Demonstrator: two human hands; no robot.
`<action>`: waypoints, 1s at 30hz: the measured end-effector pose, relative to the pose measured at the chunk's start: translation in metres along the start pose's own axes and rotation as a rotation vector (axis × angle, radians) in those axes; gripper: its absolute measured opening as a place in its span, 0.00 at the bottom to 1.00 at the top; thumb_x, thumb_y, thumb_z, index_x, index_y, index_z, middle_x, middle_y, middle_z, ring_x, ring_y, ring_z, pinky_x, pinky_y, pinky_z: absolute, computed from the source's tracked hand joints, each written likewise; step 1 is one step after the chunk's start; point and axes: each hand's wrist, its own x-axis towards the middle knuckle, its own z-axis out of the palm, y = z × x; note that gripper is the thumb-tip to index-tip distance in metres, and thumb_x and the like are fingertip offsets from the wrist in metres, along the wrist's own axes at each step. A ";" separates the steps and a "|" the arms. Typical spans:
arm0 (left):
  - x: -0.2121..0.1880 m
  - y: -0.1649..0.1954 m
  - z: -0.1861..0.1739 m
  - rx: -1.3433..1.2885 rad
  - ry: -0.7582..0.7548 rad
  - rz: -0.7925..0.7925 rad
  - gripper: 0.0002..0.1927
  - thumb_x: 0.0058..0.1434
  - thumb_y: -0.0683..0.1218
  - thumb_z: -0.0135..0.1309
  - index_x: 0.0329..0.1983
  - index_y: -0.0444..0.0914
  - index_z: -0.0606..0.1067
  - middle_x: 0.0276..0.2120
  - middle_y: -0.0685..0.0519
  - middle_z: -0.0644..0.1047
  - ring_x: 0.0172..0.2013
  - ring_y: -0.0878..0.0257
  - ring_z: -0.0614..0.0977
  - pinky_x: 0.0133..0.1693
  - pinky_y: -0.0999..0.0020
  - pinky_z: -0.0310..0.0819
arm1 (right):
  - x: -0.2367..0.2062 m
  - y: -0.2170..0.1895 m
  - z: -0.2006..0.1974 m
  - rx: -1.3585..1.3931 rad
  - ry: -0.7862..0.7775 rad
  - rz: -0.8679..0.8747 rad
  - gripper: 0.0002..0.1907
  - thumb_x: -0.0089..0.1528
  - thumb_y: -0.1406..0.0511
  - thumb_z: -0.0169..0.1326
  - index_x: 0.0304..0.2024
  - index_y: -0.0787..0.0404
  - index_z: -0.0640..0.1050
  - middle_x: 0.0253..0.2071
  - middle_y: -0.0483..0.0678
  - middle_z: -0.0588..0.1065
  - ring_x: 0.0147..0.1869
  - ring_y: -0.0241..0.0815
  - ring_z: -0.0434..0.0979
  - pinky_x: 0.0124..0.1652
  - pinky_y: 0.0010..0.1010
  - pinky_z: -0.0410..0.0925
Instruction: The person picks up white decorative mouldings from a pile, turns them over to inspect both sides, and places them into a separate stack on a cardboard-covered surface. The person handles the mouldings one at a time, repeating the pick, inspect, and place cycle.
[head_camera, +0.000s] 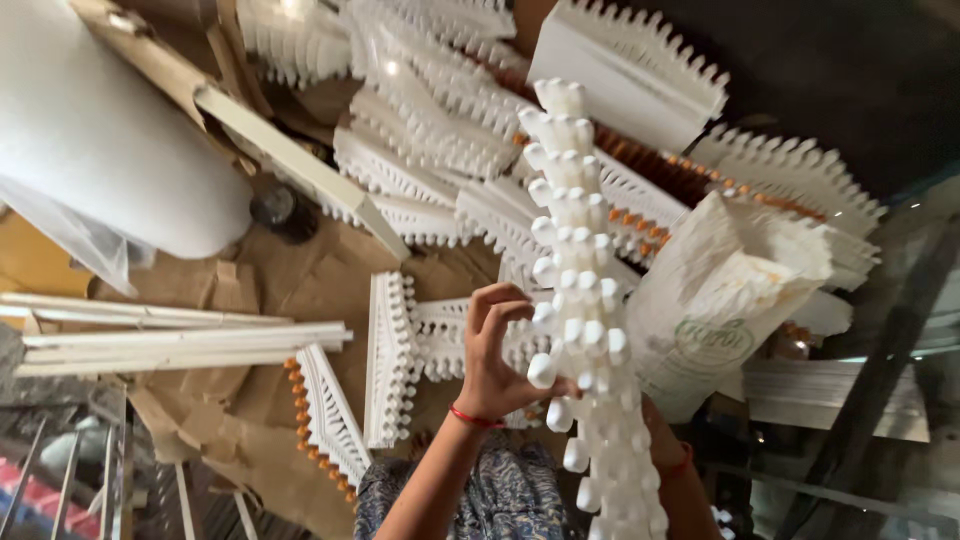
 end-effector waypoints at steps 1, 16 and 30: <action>0.003 0.013 -0.001 0.056 0.030 0.101 0.46 0.40 0.67 0.75 0.55 0.40 0.71 0.56 0.47 0.69 0.56 0.54 0.74 0.53 0.59 0.77 | 0.000 -0.012 0.005 -0.006 -0.039 0.002 0.47 0.58 0.49 0.67 0.69 0.67 0.65 0.62 0.51 0.73 0.61 0.44 0.75 0.56 0.39 0.72; 0.045 0.182 -0.069 -0.047 -0.134 0.285 0.38 0.41 0.71 0.72 0.51 0.46 0.82 0.76 0.42 0.60 0.75 0.46 0.60 0.64 0.48 0.75 | -0.009 -0.148 0.068 -0.008 -0.228 -0.204 0.51 0.54 0.51 0.70 0.72 0.66 0.62 0.64 0.54 0.71 0.63 0.48 0.75 0.57 0.44 0.72; 0.048 0.186 -0.073 -0.077 -0.093 0.291 0.33 0.32 0.68 0.75 0.41 0.50 0.86 0.66 0.49 0.72 0.73 0.43 0.66 0.68 0.50 0.73 | -0.024 -0.203 0.097 -0.091 -0.034 -0.341 0.58 0.53 0.45 0.66 0.76 0.63 0.55 0.70 0.51 0.66 0.69 0.47 0.70 0.60 0.43 0.69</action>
